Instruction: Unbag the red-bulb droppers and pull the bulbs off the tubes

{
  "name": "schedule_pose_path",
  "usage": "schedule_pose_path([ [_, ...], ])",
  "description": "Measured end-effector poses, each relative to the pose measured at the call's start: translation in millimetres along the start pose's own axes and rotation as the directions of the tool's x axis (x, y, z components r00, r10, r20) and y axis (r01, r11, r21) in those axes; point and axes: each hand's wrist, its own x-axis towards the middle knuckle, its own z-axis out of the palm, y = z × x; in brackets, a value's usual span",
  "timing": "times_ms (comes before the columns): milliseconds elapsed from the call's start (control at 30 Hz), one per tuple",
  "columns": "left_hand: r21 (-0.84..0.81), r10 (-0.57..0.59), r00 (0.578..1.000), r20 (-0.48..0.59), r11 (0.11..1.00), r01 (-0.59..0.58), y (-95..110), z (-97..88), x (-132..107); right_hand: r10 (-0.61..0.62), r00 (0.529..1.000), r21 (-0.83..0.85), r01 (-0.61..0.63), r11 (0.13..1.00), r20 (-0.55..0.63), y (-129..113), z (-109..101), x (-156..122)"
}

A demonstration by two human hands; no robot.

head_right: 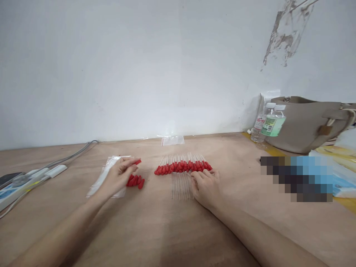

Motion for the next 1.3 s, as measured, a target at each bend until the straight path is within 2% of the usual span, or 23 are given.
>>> schedule_pose_path([
  [67, 0.154, -0.049, 0.999, 0.006, 0.987, 0.047, -11, -20.4, 15, -0.042, 0.999, -0.038, 0.042, 0.998, 0.001, -1, 1, 0],
  [133, 0.201, -0.125, 0.991, 0.041, 0.973, 0.114, -22, -35.0, 23, -0.07, 0.997, -0.052, 0.07, 0.996, 0.017, -3, 2, -1],
  [200, 0.214, -0.185, 0.98, 0.079, 0.963, 0.165, -32, -41.8, 26, -0.08, 0.996, -0.043, 0.082, 0.996, 0.048, -4, 3, -2],
  [367, 0.23, -0.216, 0.964, 0.153, 0.957, 0.178, -41, -35.0, 23, -0.101, 0.979, 0.017, 0.099, 0.995, 0.177, -7, 1, -3],
  [600, 0.193, -0.2, 0.905, 0.375, 0.972, 0.135, -43, -31.1, 19, -0.136, 0.957, 0.07, 0.121, 0.99, 0.256, -8, -7, 0],
  [667, 0.19, -0.197, 0.913, 0.358, 0.972, 0.135, -40, -32.9, 19, -0.134, 0.959, 0.073, 0.119, 0.99, 0.249, -8, -7, 0],
  [733, 0.19, -0.176, 0.941, 0.29, 0.974, 0.124, -35, -32.8, 20, -0.122, 0.965, 0.07, 0.109, 0.992, 0.23, -7, -5, 0],
  [833, 0.229, -0.109, 0.972, 0.209, 0.972, 0.059, -27, -25.1, 22, -0.095, 0.976, 0.064, 0.084, 0.994, 0.194, -6, -2, -1],
  [933, 0.328, -0.052, 0.972, 0.228, 0.944, -0.026, -19, -7.6, 25, -0.066, 0.986, 0.063, 0.057, 0.996, 0.151, -5, 0, -2],
  [1133, 0.357, -0.043, 0.926, 0.375, 0.929, -0.101, -9, 32.7, 38, -0.067, 0.991, 0.064, 0.06, 0.996, 0.115, -3, 1, -3],
  [1300, 0.31, -0.059, 0.883, 0.466, 0.946, -0.1, -11, 48.6, 44, -0.056, 0.99, 0.057, 0.049, 0.997, 0.128, -2, 3, -4],
])
